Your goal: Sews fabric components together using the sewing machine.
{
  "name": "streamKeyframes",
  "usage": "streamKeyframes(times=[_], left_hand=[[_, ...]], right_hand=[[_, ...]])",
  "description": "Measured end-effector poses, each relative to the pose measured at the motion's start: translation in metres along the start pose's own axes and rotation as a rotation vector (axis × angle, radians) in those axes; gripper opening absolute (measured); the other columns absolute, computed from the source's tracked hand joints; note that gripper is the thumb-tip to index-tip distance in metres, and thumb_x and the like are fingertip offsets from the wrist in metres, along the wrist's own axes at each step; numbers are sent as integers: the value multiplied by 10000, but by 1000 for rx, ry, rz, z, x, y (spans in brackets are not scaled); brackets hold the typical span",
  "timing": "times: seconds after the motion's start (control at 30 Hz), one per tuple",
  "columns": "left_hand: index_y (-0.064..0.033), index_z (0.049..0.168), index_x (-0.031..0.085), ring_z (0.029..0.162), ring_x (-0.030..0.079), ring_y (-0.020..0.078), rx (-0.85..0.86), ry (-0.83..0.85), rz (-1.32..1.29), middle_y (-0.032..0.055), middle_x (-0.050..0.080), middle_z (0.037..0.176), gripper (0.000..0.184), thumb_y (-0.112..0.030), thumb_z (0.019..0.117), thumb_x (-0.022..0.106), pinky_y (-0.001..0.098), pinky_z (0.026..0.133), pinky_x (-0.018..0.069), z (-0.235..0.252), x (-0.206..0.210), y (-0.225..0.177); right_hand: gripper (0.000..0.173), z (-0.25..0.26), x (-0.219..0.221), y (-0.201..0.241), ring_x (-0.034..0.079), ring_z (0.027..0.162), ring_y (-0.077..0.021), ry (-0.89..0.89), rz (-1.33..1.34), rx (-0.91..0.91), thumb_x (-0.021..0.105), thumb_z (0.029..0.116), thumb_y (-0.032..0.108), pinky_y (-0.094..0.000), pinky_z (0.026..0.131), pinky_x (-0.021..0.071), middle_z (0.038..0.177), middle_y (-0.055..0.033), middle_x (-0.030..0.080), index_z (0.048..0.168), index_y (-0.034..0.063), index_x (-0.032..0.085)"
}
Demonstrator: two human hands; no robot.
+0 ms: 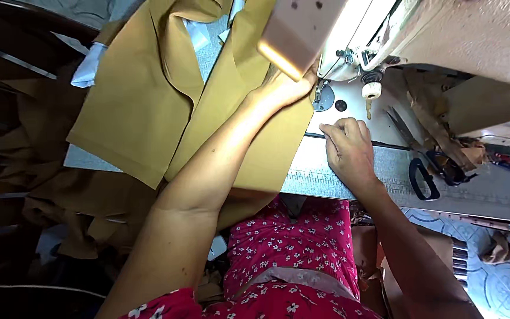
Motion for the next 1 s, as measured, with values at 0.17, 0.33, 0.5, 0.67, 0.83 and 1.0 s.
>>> streamKeyframes(times=[0.17,0.33,0.5,0.67,0.83,1.0], left_hand=[[-50,1301,658,1302,523,434,-291,98,197,232,627,1321,445,-306,938,672,650,1007,363,17,6,-12],[23,1163,709,1197,590,428,-95,-55,189,250,684,1183,309,-193,952,642,574,1030,371,12,18,-3],[23,1127,676,1280,525,412,-166,-18,181,222,636,1251,288,-194,1047,504,577,1064,345,34,-5,27],[-15,1086,656,1225,561,347,-202,-134,140,172,646,1207,372,-336,1080,470,536,1050,363,57,-11,58],[-17,1038,657,1160,584,338,-150,-199,91,165,648,1137,365,-339,1070,487,517,1042,382,54,-6,60],[22,1002,684,1166,600,393,-17,-257,35,210,671,1099,342,-276,1057,526,566,1026,406,-6,-7,20]], right_hand=[[288,-1,-2,1,610,933,-357,27,-19,-9,576,958,31,-457,750,491,1040,-183,641,1191,59,742],[266,17,-15,-13,618,958,-352,169,149,16,578,983,74,-458,810,508,1039,-196,647,1195,25,731],[330,77,3,-65,696,1041,-327,81,116,172,630,976,229,-479,925,535,1080,-242,711,1135,-53,691],[468,88,11,-93,508,1358,-396,608,-33,474,576,1033,120,-460,1152,366,1411,-334,531,1410,-135,467],[401,87,26,-116,563,1303,-428,657,-215,406,543,1048,187,-514,1123,403,1344,-319,595,1332,-95,572],[348,95,-8,-48,678,1065,-287,76,-61,20,653,948,259,-445,937,500,1070,-224,708,1109,-46,697]])
Point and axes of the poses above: each hand's wrist, its own z-axis towards the middle knuckle, its own x-axis out of the palm, y = z × x, the point moved 3 cm from there along z, towards the middle knuckle
